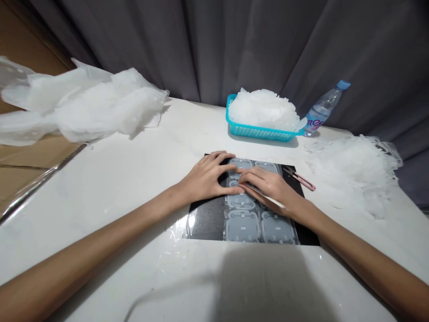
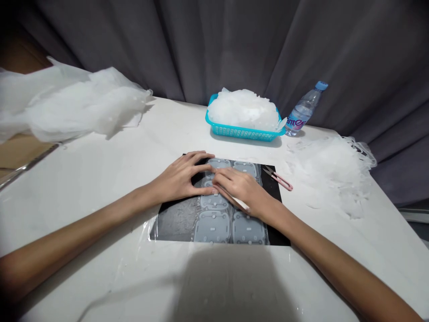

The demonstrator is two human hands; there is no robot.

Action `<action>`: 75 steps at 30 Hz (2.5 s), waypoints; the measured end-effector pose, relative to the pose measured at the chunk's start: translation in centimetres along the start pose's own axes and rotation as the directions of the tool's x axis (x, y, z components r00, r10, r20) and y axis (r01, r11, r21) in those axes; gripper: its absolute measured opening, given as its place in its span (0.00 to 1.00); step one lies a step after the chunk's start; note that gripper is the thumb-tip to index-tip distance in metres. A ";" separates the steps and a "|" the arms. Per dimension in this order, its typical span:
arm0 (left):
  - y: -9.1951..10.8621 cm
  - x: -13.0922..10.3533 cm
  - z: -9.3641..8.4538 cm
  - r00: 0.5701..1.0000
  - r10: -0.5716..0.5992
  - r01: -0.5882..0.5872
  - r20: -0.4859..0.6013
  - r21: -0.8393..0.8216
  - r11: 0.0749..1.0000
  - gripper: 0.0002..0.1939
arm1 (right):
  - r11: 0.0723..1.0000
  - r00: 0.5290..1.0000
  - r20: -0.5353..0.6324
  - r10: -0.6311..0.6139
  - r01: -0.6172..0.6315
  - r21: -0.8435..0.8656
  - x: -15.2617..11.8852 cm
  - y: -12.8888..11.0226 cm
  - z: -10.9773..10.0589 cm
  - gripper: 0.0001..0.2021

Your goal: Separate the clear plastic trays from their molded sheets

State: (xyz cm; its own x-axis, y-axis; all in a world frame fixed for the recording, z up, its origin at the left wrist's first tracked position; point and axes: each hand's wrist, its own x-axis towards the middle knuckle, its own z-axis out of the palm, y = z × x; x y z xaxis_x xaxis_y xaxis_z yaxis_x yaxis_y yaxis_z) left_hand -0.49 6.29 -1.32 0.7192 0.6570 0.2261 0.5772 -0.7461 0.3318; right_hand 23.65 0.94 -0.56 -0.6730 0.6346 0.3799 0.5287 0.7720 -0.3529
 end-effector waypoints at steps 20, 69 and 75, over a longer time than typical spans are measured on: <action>0.3 0.0 -0.4 0.999 -0.021 0.021 0.042 -0.002 1.000 0.35 | 0.967 0.993 0.076 0.088 -0.104 0.234 0.1 0.5 -2.5 0.05; -0.1 0.3 -0.4 0.999 -0.004 0.003 0.044 0.013 1.000 0.35 | 0.957 0.990 0.101 0.103 -0.126 0.260 -0.4 2.4 -4.8 0.08; 0.0 0.2 -0.5 0.999 -0.008 0.008 0.053 0.016 1.000 0.36 | 0.963 0.990 0.131 0.061 -0.093 0.254 -0.4 2.5 -4.0 0.07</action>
State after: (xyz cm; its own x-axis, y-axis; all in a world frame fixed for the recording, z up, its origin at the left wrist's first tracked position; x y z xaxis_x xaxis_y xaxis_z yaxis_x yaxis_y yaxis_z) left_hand -0.56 6.52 -0.80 0.7338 0.6566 0.1746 0.5886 -0.7427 0.3193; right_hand 27.28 2.78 1.86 -0.7012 0.6704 0.2426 0.4404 0.6749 -0.5921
